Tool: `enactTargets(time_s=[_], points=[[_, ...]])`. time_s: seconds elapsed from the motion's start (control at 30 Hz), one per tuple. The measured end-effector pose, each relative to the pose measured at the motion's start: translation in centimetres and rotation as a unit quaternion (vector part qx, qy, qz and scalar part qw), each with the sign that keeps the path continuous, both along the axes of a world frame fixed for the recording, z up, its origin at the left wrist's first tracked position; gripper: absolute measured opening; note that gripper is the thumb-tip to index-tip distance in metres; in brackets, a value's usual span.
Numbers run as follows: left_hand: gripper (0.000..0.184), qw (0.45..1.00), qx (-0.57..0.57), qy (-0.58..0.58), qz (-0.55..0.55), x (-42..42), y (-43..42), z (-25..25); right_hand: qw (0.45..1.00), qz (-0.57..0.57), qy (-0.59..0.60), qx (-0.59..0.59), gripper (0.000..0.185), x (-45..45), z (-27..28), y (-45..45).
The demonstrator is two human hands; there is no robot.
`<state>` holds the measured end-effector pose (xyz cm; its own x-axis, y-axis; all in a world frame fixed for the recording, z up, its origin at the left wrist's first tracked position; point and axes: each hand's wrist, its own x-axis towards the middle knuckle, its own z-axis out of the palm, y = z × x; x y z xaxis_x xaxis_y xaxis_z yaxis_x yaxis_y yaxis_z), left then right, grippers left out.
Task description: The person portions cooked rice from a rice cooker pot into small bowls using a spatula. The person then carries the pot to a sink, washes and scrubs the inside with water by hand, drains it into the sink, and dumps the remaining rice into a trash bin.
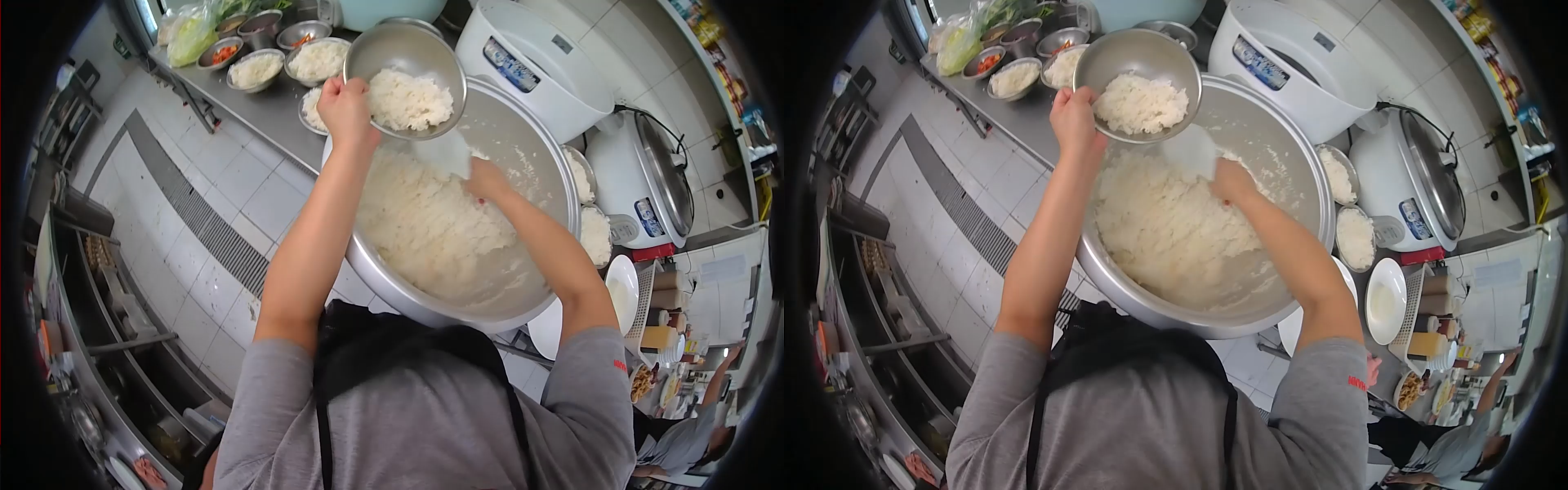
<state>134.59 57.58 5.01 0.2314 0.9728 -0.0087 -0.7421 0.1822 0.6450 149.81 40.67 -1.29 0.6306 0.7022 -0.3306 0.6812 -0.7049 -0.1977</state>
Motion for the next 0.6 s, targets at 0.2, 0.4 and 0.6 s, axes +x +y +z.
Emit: enactTargets(time_s=[0.2, 0.4, 0.6], points=[[0.021, 1.0, 0.001, 0.004, -0.011, 0.0, 0.0, 0.5, 0.978, 0.191, -0.085, -0.008, 0.023, -6.7, 1.4, 1.2], [0.021, 1.0, 0.001, 0.005, 0.03, 0.2, -0.1, 0.6, 0.953, 0.285, -0.041, -0.099, 0.021, -9.5, 2.6, -4.6], [0.022, 0.996, 0.03, -0.015, 0.082, 1.3, 0.5, -0.3, 0.938, 0.212, 0.202, -0.185, 0.024, -8.9, 3.3, -6.2]])
